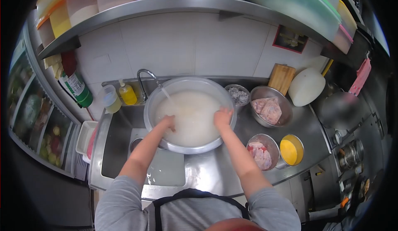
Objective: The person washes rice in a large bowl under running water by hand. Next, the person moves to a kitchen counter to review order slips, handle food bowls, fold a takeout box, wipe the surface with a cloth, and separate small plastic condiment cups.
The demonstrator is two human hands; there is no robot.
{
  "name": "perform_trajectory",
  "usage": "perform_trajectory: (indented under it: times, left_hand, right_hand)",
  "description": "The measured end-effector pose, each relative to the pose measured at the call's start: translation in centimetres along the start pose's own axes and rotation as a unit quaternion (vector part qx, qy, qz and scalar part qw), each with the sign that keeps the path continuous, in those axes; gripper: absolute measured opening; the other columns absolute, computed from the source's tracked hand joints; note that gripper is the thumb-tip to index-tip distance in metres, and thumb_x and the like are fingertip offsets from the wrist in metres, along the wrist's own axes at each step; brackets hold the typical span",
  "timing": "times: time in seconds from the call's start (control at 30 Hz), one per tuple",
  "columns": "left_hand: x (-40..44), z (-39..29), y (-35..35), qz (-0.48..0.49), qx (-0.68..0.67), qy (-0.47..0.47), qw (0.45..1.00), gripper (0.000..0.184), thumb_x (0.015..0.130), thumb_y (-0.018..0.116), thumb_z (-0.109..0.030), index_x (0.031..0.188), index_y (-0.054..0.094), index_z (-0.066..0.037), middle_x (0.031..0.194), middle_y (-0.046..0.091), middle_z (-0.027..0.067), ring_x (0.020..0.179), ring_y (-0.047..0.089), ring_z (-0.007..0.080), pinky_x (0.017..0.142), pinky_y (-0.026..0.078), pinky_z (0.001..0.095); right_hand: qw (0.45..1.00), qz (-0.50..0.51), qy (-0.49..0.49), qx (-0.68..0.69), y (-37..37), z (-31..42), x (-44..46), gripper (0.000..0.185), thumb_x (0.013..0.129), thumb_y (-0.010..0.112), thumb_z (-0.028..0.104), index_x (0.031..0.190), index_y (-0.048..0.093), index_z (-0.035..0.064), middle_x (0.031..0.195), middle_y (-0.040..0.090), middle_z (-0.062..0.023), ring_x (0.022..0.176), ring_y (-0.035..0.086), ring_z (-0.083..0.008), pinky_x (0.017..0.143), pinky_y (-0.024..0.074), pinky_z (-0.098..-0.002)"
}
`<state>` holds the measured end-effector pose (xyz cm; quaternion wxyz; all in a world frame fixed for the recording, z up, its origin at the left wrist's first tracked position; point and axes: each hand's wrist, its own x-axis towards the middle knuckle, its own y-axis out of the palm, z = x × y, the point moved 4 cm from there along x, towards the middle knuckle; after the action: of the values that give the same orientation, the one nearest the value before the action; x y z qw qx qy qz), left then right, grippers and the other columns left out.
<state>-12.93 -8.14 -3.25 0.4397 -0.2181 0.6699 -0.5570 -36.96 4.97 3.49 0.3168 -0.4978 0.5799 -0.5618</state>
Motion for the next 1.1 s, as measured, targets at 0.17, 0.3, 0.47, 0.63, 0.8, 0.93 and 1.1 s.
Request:
perform_trajectory:
  times: [0.17,0.3,0.47,0.63,0.8,0.93,1.1]
  left_hand:
    - [0.4,-3.2,0.5,0.019,-0.196,0.009,0.98,0.096,0.045,0.083,-0.034,0.124,0.04,-0.002,0.115,0.051,0.0206,0.102,0.052,0.0308,0.087,0.041,0.0375]
    - [3.7,-3.3,3.6,0.076,-0.538,-0.067,0.837,0.046,0.053,0.078,-0.026,0.086,0.063,0.001,0.083,0.062,0.0173,0.065,0.059,0.0252,0.054,0.047,0.034]
    - [5.5,-1.9,3.4,-0.062,-0.492,-0.018,0.868,0.022,0.059,0.069,-0.018,0.05,0.058,0.0,0.047,0.052,0.0086,0.041,0.049,0.0149,0.039,0.037,0.0328]
    - [2.0,-1.4,-1.9,-0.061,-0.316,-0.11,0.94,0.024,0.057,0.072,-0.026,0.052,0.06,-0.006,0.051,0.057,0.0077,0.046,0.055,0.018,0.047,0.044,0.0307]
    - [1.4,0.0,-0.8,-0.243,-0.283,-0.135,0.918,0.03,0.06,0.072,-0.031,0.078,0.067,-0.007,0.081,0.065,0.0121,0.072,0.062,0.0243,0.067,0.049,0.0331]
    - [3.3,-1.8,0.5,-0.07,-0.195,-0.083,0.975,0.037,0.063,0.07,-0.026,0.095,0.064,-0.007,0.094,0.062,0.0138,0.083,0.061,0.0257,0.075,0.048,0.0345]
    - [5.2,-1.0,2.4,0.047,-0.541,-0.073,0.836,0.025,0.064,0.066,-0.013,0.086,0.063,-0.001,0.085,0.062,0.016,0.073,0.06,0.0265,0.064,0.049,0.0374]
  right_hand:
    - [0.938,0.269,-0.095,0.196,1.9,8.9,0.7,0.045,0.065,0.068,0.028,0.105,0.06,0.0084,0.125,0.044,-0.0163,0.109,0.047,-0.0363,0.087,0.0418,-0.0417]
    - [0.946,0.149,-0.103,0.267,6.6,13.6,3.3,0.029,0.066,0.065,0.021,0.091,0.065,0.0082,0.093,0.062,-0.0168,0.09,0.059,-0.0303,0.077,0.0472,-0.0359]
    - [0.958,0.146,-0.118,0.219,6.6,12.4,5.5,0.019,0.067,0.061,0.019,0.082,0.066,0.0067,0.086,0.062,-0.017,0.082,0.061,-0.0274,0.073,0.0481,-0.0349]
    - [0.914,0.025,0.096,0.393,6.1,10.6,5.2,0.026,0.067,0.066,0.03,0.076,0.066,0.0061,0.08,0.063,-0.0158,0.079,0.062,-0.0286,0.072,0.0484,-0.0362]
    - [0.957,0.124,0.098,0.241,-0.2,9.3,1.5,0.059,0.066,0.068,0.035,0.115,0.05,0.0085,0.116,0.051,-0.0198,0.104,0.052,-0.0292,0.083,0.045,-0.038]
    - [0.934,0.206,0.029,0.292,18.6,12.8,7.8,0.071,0.064,0.069,0.031,0.125,0.04,0.0071,0.125,0.043,-0.0192,0.112,0.046,-0.0316,0.088,0.0419,-0.0373]
    - [0.884,0.286,-0.087,0.36,3.6,12.9,4.2,0.061,0.062,0.069,0.026,0.113,0.05,-0.0004,0.117,0.05,-0.0208,0.106,0.05,-0.0315,0.089,0.0418,-0.0358]
